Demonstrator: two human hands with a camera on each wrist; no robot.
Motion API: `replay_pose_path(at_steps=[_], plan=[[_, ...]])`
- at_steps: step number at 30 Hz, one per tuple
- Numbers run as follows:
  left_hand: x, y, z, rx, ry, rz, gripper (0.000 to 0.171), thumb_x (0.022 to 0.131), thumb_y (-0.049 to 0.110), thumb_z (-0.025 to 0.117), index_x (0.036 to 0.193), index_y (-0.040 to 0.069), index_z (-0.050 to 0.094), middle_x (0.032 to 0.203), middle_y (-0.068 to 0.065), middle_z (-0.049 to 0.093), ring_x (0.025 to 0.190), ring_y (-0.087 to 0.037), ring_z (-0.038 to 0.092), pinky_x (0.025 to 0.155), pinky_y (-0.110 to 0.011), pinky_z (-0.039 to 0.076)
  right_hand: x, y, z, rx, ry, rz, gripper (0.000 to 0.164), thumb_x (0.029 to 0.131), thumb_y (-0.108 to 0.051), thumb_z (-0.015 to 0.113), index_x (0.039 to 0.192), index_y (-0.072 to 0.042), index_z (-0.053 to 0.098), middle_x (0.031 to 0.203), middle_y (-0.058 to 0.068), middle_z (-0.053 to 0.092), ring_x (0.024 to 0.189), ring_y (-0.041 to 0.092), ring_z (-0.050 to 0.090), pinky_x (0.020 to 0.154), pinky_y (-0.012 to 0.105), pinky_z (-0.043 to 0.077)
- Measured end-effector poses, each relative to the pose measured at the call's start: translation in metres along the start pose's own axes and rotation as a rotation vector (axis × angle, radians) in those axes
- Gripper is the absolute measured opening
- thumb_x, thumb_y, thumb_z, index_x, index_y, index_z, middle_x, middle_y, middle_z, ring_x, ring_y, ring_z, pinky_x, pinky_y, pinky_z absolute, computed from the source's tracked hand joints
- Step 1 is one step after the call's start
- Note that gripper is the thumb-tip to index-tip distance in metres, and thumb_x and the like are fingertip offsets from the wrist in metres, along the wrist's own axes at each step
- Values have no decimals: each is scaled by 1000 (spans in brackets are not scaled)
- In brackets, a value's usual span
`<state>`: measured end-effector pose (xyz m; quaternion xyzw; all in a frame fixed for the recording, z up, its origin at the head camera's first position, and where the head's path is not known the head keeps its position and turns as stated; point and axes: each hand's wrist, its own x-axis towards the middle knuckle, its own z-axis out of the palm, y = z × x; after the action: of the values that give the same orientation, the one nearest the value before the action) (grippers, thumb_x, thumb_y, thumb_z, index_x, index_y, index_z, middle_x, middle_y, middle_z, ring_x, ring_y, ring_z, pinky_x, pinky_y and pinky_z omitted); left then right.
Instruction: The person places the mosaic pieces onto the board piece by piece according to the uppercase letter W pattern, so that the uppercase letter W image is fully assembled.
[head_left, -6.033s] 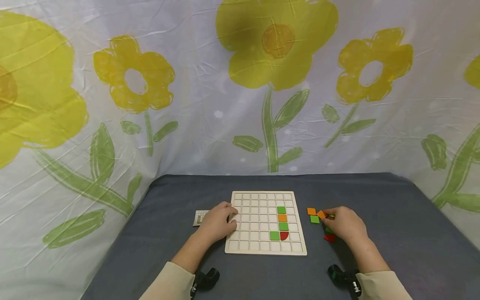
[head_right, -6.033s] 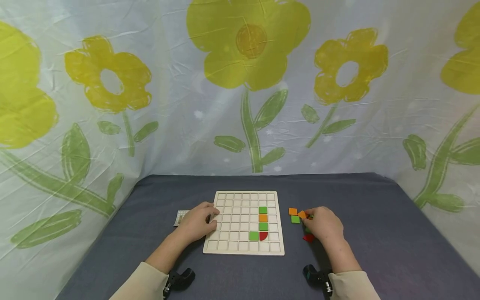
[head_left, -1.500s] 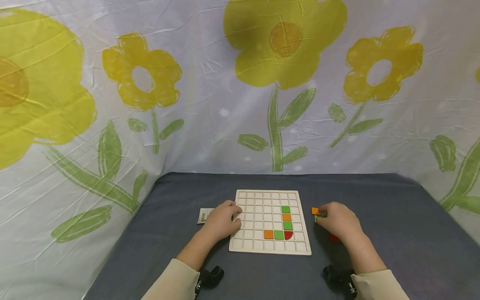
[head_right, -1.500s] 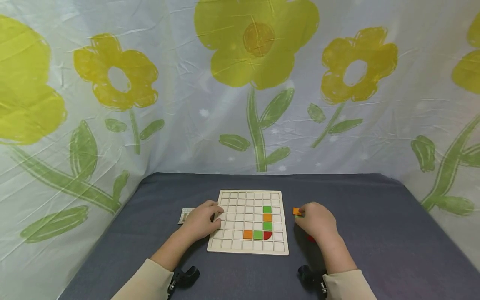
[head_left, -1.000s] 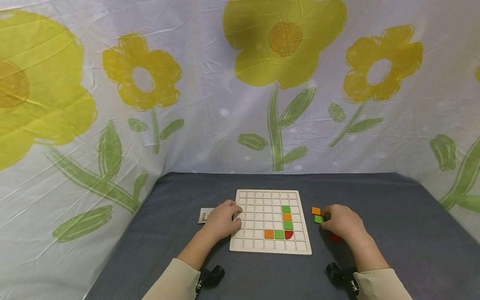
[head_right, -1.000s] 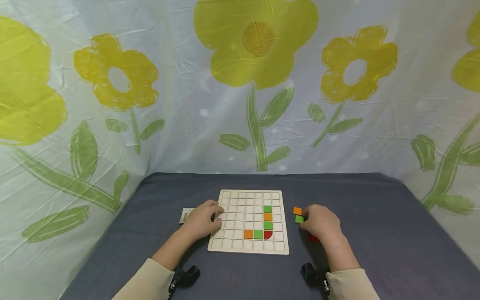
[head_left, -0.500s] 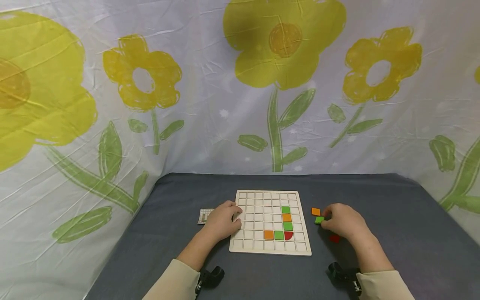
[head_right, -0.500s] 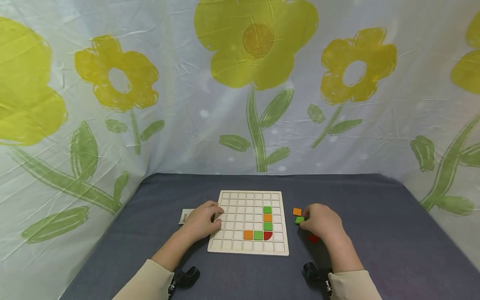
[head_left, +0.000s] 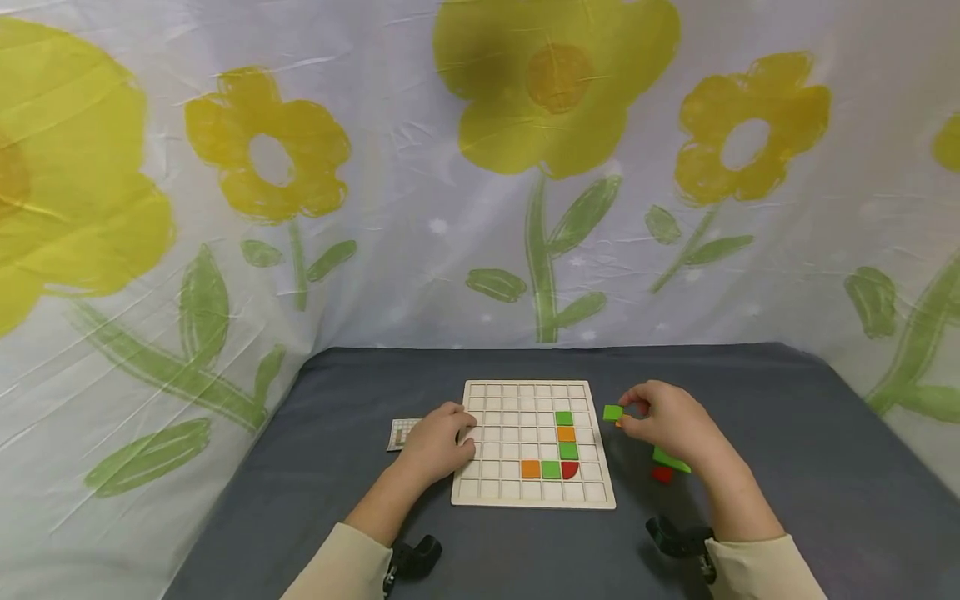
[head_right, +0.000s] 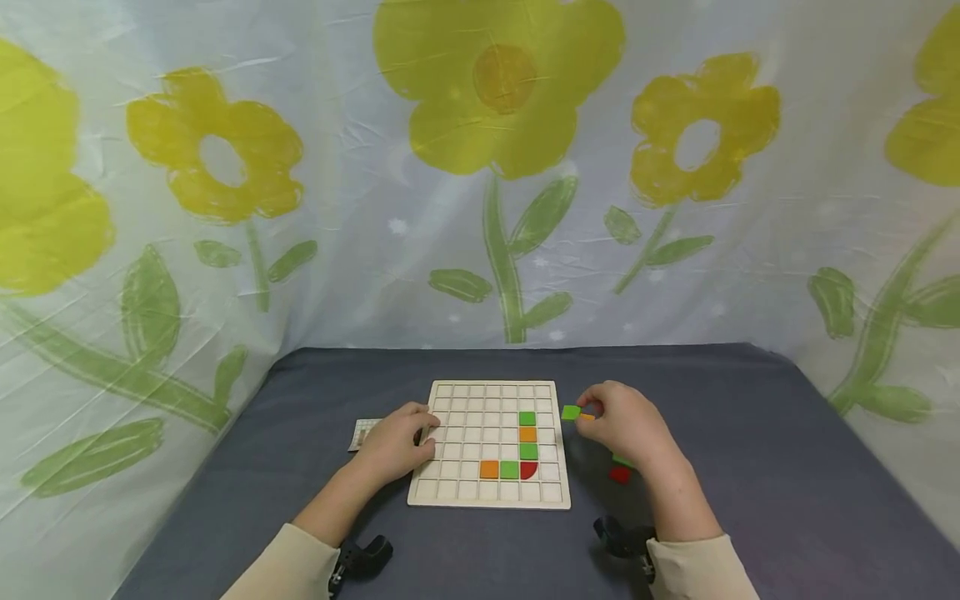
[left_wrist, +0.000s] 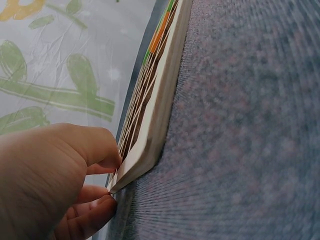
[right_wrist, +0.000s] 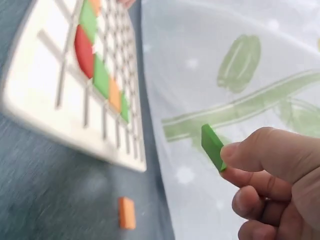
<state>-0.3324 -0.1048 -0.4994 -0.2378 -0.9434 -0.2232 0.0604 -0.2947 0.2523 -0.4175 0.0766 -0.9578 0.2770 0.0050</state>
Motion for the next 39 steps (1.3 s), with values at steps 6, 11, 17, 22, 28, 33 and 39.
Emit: replay_pose_path(at_steps=[6, 11, 17, 22, 28, 33, 39], plan=[[-3, -2, 1, -7, -2, -10, 33, 93, 15, 65, 124, 7, 73, 131, -14, 62, 115, -33, 63, 89, -49, 55, 9, -16, 0, 33, 3, -50, 22, 90, -17, 74, 110, -6, 75, 90, 5, 55, 76, 22, 48, 62, 36, 41], [-4, -1, 1, -11, -4, -11, 33, 93, 15, 65, 125, 8, 73, 133, -14, 61, 117, -34, 63, 90, -50, 55, 12, -28, 13, 81, 5, -108, 21, 92, -16, 74, 111, -7, 75, 91, 4, 54, 73, 20, 45, 62, 35, 40], [-4, -1, 1, -3, -5, -5, 33, 93, 15, 66, 125, 8, 73, 133, -13, 61, 117, -33, 63, 91, -49, 55, 16, -44, 44, 132, -1, -194, 16, 91, -14, 76, 106, -9, 76, 89, 4, 56, 68, 18, 44, 59, 33, 39], [-4, 1, 1, 7, -1, 6, 33, 92, 14, 65, 123, 7, 73, 132, -15, 62, 116, -34, 64, 90, -50, 55, 17, -54, 67, 104, -39, -203, 16, 88, -15, 80, 103, -11, 78, 85, 2, 57, 69, 16, 46, 60, 32, 40], [-3, 1, 2, 8, -13, -4, 33, 94, 14, 64, 125, 7, 72, 134, -17, 60, 117, -35, 63, 91, -51, 54, 16, -56, 86, -4, -65, -181, 15, 85, -14, 81, 100, -11, 80, 76, -4, 52, 65, 14, 47, 57, 32, 40], [-2, 2, 0, 0, -1, 3, 32, 93, 12, 65, 124, 5, 72, 132, -16, 61, 114, -35, 64, 90, -51, 54, 17, -57, 95, -44, -43, -188, 16, 83, -12, 77, 98, -11, 81, 85, -5, 62, 69, 11, 53, 63, 34, 48], [-2, 1, -2, 9, 1, 4, 32, 93, 14, 65, 124, 7, 73, 132, -15, 61, 115, -34, 64, 90, -50, 55, 18, -59, 100, -83, -28, -194, 14, 84, -15, 79, 99, -12, 81, 90, -2, 67, 76, 13, 59, 71, 37, 53]])
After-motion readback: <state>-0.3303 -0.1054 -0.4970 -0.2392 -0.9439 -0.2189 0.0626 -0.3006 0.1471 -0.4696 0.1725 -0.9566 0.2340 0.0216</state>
